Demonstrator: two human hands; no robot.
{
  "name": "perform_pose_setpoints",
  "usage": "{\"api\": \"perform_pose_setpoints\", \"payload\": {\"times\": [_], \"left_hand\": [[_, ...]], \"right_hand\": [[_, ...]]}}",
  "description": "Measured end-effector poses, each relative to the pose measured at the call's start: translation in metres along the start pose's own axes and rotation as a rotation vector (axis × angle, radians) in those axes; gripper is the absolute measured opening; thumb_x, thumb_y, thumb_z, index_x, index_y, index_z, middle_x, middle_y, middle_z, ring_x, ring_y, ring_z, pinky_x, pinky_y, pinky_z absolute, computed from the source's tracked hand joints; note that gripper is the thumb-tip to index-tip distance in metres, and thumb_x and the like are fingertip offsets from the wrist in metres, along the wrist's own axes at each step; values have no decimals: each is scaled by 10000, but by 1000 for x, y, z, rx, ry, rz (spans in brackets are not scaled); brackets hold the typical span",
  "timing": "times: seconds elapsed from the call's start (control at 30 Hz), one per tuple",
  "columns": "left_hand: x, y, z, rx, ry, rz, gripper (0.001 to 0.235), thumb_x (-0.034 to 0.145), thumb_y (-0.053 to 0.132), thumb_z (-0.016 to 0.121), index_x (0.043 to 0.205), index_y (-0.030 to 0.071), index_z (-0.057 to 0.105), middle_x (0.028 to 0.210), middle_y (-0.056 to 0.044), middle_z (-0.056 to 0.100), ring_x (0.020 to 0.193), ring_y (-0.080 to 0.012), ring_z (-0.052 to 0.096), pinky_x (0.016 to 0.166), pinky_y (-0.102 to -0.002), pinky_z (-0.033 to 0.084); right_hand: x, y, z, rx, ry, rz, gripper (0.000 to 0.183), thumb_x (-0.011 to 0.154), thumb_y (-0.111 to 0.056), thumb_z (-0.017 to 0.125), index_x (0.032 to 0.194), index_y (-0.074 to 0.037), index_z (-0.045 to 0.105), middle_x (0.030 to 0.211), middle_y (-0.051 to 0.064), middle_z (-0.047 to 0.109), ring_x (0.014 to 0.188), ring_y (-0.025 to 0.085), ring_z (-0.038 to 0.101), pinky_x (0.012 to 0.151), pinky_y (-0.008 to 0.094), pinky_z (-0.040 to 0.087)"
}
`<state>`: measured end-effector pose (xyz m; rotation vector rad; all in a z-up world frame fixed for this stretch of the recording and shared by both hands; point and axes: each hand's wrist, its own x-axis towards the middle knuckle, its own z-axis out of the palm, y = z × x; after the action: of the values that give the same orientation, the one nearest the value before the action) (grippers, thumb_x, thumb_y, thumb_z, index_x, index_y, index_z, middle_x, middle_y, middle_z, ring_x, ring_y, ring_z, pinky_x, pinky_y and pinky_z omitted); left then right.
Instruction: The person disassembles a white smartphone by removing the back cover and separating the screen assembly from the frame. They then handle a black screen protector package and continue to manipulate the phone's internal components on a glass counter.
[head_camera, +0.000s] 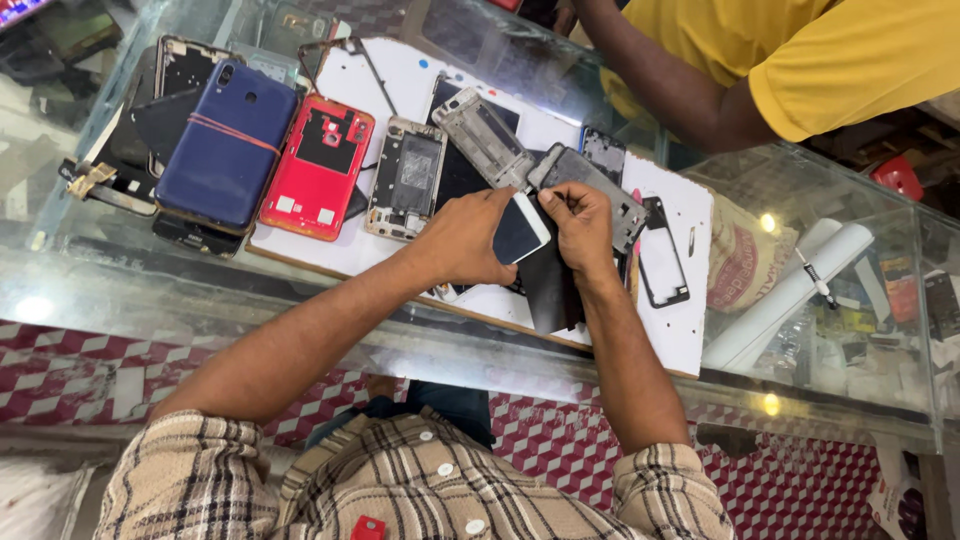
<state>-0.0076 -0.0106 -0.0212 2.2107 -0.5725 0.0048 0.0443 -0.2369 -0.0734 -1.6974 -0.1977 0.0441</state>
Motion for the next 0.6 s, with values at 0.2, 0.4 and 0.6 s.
{"api": "perform_pose_setpoints", "payload": {"times": [0.2,0.4,0.6], "left_hand": [[4,9,-4,-11,19,59,1005,551,327,890,1342,-132,475,1187,-330,627,1074,-478,630,940,-486,519],[3,10,-4,16,-51,47,978,563,303,867,1346,-132,475,1155,-322,634,1061,-468,641,949,-467,530],[-2,20,-5,24,-98,24,905,577,303,857,1304,-106,506,1098,-305,645,1024,-462,647,926,-472,536]], "right_hand": [[5,-10,-6,-167,-58,-36,65,929,-56,734,905,4,726,811,11,729,730,57,645,668,232,531],[0,-19,-1,-78,-148,10,78,934,-36,730,864,-6,710,801,-2,714,728,40,624,649,217,512],[-5,-18,-4,-184,-150,-8,154,921,-58,764,794,-24,683,741,-39,648,680,24,534,595,215,439]]}}
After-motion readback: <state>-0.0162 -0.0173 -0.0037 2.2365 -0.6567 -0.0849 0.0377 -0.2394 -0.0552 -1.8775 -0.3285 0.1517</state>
